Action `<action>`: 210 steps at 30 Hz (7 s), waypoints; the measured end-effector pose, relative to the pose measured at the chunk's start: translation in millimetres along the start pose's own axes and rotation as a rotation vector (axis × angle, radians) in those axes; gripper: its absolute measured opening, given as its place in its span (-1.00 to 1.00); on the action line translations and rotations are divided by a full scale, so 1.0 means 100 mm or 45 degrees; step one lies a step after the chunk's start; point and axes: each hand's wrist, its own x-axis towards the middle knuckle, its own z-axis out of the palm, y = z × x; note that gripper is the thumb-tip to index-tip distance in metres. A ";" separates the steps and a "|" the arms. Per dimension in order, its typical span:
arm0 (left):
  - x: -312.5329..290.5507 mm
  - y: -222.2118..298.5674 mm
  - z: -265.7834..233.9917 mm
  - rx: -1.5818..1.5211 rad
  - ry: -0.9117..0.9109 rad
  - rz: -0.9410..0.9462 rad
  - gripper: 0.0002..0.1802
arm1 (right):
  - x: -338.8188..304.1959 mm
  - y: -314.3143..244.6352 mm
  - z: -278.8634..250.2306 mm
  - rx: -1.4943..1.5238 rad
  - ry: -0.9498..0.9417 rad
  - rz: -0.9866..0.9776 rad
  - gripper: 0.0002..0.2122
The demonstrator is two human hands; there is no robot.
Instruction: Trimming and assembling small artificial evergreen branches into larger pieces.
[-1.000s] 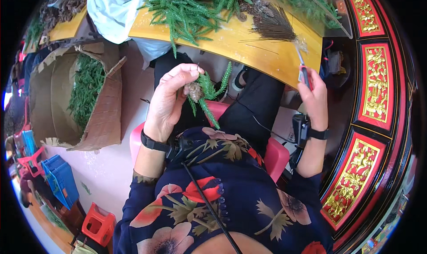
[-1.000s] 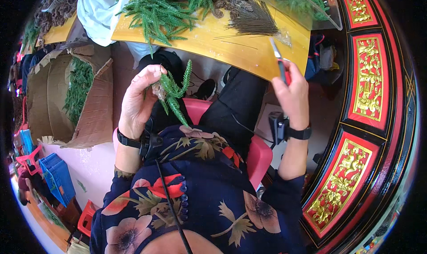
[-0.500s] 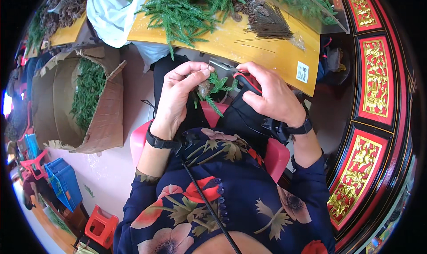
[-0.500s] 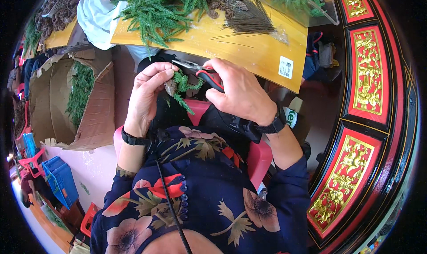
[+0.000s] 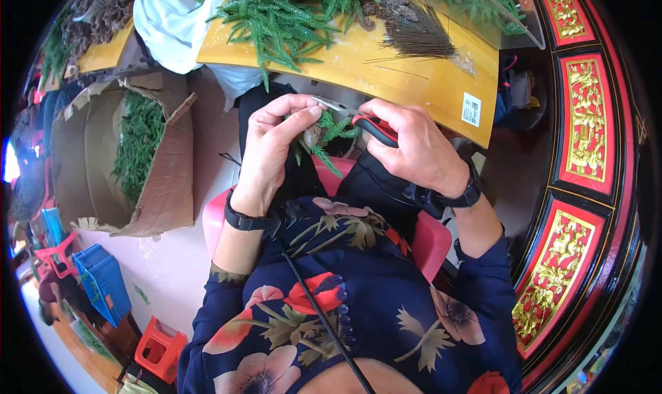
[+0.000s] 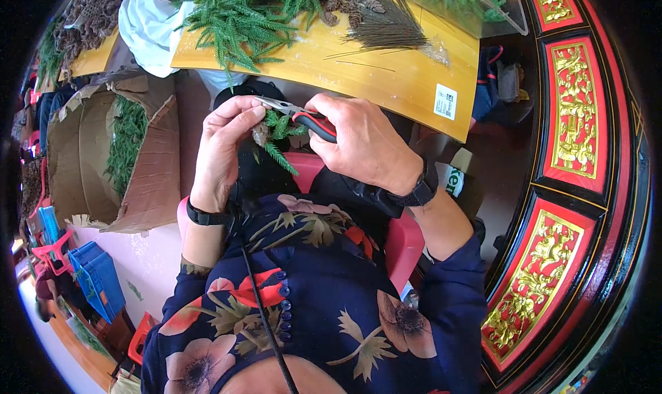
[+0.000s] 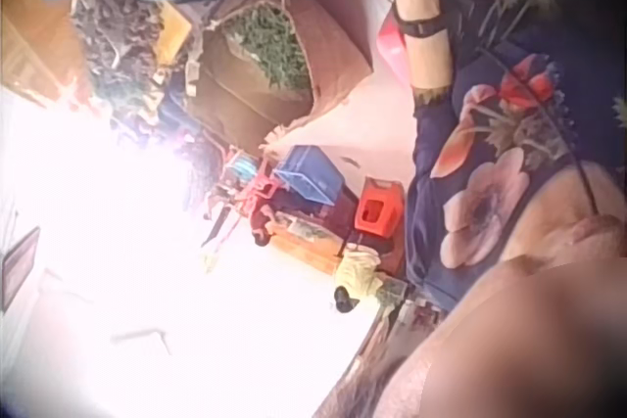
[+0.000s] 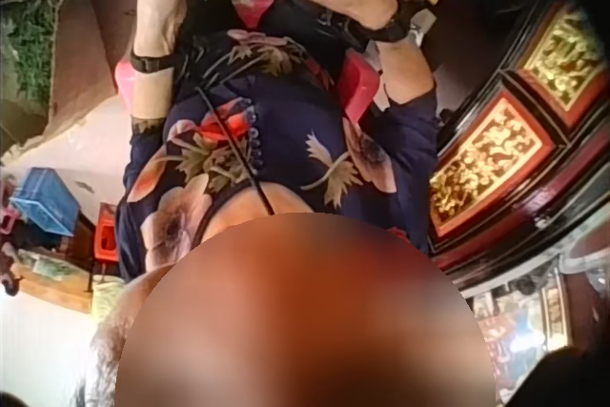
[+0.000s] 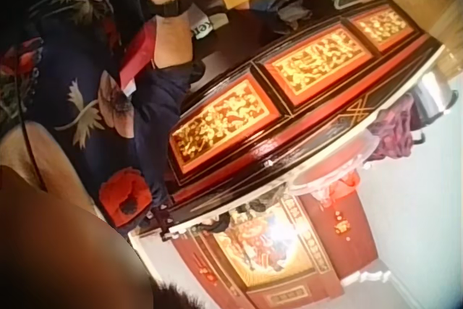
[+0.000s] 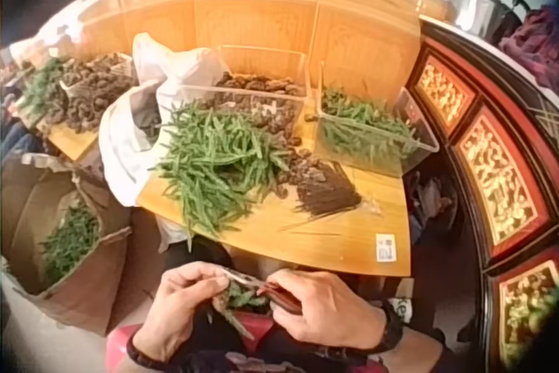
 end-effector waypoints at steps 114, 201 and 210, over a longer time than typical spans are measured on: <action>-0.05 0.07 -0.11 0.360 0.169 0.178 -0.77 | 0.25 0.06 0.05 0.094 -0.271 0.106 -0.76; -1.30 0.76 -0.62 -0.687 -1.041 1.577 -0.73 | -0.32 1.49 -0.17 -0.965 1.022 0.706 -0.52; -1.42 0.88 -0.52 -0.630 -1.263 1.631 -0.70 | -0.28 1.50 -0.09 -0.969 1.213 0.522 -0.48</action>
